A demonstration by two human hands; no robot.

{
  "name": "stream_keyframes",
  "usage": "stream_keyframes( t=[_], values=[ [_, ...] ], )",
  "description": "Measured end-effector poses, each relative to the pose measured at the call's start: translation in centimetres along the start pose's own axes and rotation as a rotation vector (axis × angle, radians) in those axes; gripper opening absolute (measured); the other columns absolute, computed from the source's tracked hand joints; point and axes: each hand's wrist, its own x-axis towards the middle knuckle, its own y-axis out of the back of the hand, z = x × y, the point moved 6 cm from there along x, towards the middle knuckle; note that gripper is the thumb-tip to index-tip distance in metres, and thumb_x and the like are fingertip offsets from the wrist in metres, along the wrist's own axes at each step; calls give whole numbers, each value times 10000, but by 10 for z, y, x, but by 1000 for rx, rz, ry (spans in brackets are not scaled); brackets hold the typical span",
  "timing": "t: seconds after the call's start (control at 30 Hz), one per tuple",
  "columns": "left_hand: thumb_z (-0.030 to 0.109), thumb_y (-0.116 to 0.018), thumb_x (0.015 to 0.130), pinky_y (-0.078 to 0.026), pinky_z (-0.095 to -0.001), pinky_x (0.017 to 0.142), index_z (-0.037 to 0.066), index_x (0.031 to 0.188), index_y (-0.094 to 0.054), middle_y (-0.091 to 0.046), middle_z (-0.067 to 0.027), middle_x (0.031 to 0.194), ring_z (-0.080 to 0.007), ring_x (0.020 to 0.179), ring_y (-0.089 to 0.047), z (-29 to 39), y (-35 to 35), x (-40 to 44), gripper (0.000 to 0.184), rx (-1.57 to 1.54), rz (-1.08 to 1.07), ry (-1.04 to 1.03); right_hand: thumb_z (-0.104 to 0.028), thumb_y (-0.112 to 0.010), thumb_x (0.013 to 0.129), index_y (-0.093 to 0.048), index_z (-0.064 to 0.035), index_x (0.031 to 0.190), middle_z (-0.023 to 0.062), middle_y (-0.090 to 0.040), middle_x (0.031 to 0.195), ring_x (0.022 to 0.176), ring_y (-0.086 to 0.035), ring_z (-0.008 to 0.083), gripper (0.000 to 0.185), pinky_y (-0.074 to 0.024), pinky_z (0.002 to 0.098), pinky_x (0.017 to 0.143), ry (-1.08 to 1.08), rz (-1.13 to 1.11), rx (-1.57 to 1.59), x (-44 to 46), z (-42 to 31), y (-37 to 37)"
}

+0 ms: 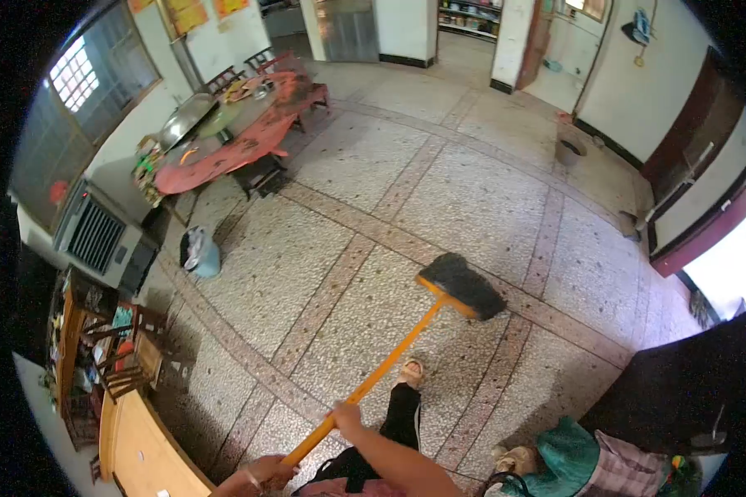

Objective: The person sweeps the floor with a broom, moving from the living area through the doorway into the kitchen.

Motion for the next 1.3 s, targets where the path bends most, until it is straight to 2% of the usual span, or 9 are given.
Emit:
stream_keyframes(
  t=[0.07,0.1,0.17,0.5,0.53,0.67,0.8,0.87,1.3],
  values=[
    [293,-562,730,-436,-297,558,65,841,-541,-566,-66,727,-207,623,-524,-60,28,-29,254,60,236,-51,-142,-451,719,-508,36,656,136,-550,621,544,-559,217,198,-458,312,459,-135,-1,-29,-40,32,-40],
    [293,-562,730,-436,-297,558,65,841,-541,-566,-66,727,-207,623,-524,-77,26,-45,254,43,240,-58,-146,-457,715,-511,42,667,134,-552,620,535,-559,215,202,-455,302,444,-166,-71,-26,-51,59,-52],
    [264,-571,725,-421,-282,536,59,918,-524,-535,-50,666,-178,602,-501,-71,21,-69,286,645,413,-343,-135,-465,707,-524,42,647,133,-556,620,510,-554,210,196,-448,289,424,-201,-154,-166,-61,73,-65],
    [261,-581,718,-401,-311,487,69,971,-514,-519,-46,635,-174,576,-491,-69,29,23,324,362,296,-484,-85,-473,687,-503,42,585,151,-536,574,486,-549,221,165,-435,316,400,-70,-107,-214,-24,19,-48],
    [180,-580,710,-363,-270,414,58,907,-494,-479,-25,588,-133,471,-441,-56,20,32,246,241,238,-488,-91,-475,694,-488,58,631,149,-540,585,493,-559,230,162,-448,307,410,-48,-128,-219,-12,10,-43],
    [86,-552,719,-310,-229,303,42,847,-432,-441,-25,553,-104,333,-382,24,-9,41,181,-300,-51,-231,-77,-477,693,-465,69,697,145,-520,593,497,-560,241,147,-442,310,398,-105,-68,-301,59,-39,-28],
    [82,-539,722,-295,-242,284,43,796,-404,-418,-26,528,-115,319,-377,128,-45,62,160,-283,-56,-244,-61,-477,695,-437,77,766,131,-487,584,514,-556,241,160,-439,323,403,-94,-45,-134,94,-145,-11],
    [81,-529,723,-293,-246,282,43,780,-398,-408,-23,520,-119,317,-377,181,-64,73,149,-216,-28,-238,-77,-492,698,-465,48,691,111,-487,590,516,-537,217,128,-445,306,445,-45,-165,-173,129,-188,2],
    [93,-474,761,-320,-246,303,51,816,-360,-383,-19,532,-126,348,-385,502,-206,183,134,-354,-54,-282,-44,-491,691,-473,43,752,111,-502,605,518,-539,211,108,-477,321,463,-61,-47,-323,294,-504,101]
  ],
)
